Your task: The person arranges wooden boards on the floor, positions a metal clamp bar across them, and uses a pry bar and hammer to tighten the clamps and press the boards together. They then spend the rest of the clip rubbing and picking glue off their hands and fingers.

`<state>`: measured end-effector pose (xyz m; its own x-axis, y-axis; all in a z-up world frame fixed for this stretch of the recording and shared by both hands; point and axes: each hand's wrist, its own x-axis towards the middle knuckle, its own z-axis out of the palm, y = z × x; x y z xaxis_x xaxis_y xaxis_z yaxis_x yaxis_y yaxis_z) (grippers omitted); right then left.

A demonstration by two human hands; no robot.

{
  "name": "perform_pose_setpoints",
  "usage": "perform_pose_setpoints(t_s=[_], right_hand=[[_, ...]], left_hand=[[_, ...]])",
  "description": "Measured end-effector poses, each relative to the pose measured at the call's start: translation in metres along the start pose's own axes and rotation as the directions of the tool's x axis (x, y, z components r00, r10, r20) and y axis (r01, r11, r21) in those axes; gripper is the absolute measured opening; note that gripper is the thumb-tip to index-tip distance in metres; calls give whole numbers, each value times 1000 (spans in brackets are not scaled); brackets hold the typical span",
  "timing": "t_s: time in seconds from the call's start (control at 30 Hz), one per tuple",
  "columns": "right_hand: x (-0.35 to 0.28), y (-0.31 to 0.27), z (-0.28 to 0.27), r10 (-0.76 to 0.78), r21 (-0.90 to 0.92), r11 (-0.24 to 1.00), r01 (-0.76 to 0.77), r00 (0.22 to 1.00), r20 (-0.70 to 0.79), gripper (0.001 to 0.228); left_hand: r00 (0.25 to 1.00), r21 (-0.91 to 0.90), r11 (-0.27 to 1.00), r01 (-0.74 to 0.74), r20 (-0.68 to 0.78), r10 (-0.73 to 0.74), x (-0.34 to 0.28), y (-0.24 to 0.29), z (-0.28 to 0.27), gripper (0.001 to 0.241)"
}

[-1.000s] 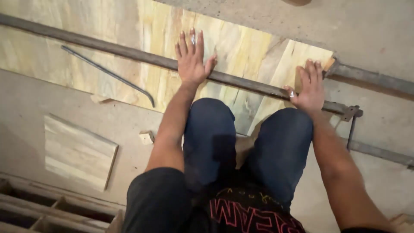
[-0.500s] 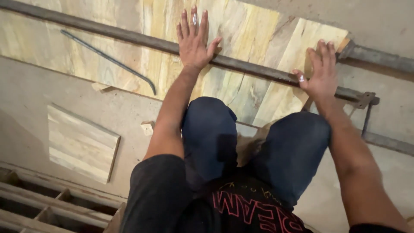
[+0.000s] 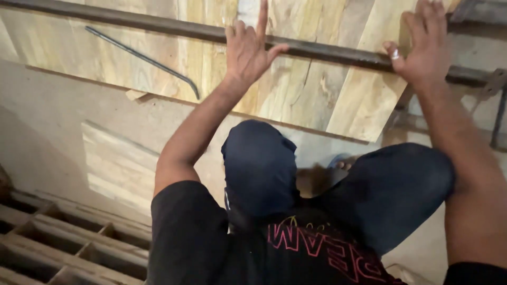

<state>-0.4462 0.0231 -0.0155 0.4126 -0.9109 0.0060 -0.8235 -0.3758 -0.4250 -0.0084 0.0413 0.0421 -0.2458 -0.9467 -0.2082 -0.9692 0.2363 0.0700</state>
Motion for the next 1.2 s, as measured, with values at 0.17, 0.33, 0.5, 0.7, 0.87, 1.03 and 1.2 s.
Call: perform_pose_setpoints(t_s=[0.17,0.33,0.5,0.7,0.87,1.03,1.2], right_hand=[[6,-9,-12,-20,-4,1000,20,999,-45,53],[3,-13,-16,25,-14,1000,-25,1000,16,54],[8,-7,-11,-115,-54,993,109,987,-111,52],[5,-1,-7,-67,-11,998,67,996,-63,52],[1,-4,-7,12,0,1000,-12,999,-31,53],[0,-1,-2,-22,-22,1000,21,996,-81,51],[5,-12,-12,-3,-8,1000,2,996,-88,53]], left_hand=[[976,283,937,202,24,-218,13,1,13,111],[899,188,905,382,152,-411,11,28,34,112],[847,-150,847,510,259,-464,4,28,54,120],[909,-408,858,313,390,-147,-23,44,20,116],[984,-995,97,33,49,170,-32,36,-30,100],[979,-992,-121,-21,-45,199,-30,34,-62,104],[995,-943,324,-80,-55,86,-13,35,-30,96]])
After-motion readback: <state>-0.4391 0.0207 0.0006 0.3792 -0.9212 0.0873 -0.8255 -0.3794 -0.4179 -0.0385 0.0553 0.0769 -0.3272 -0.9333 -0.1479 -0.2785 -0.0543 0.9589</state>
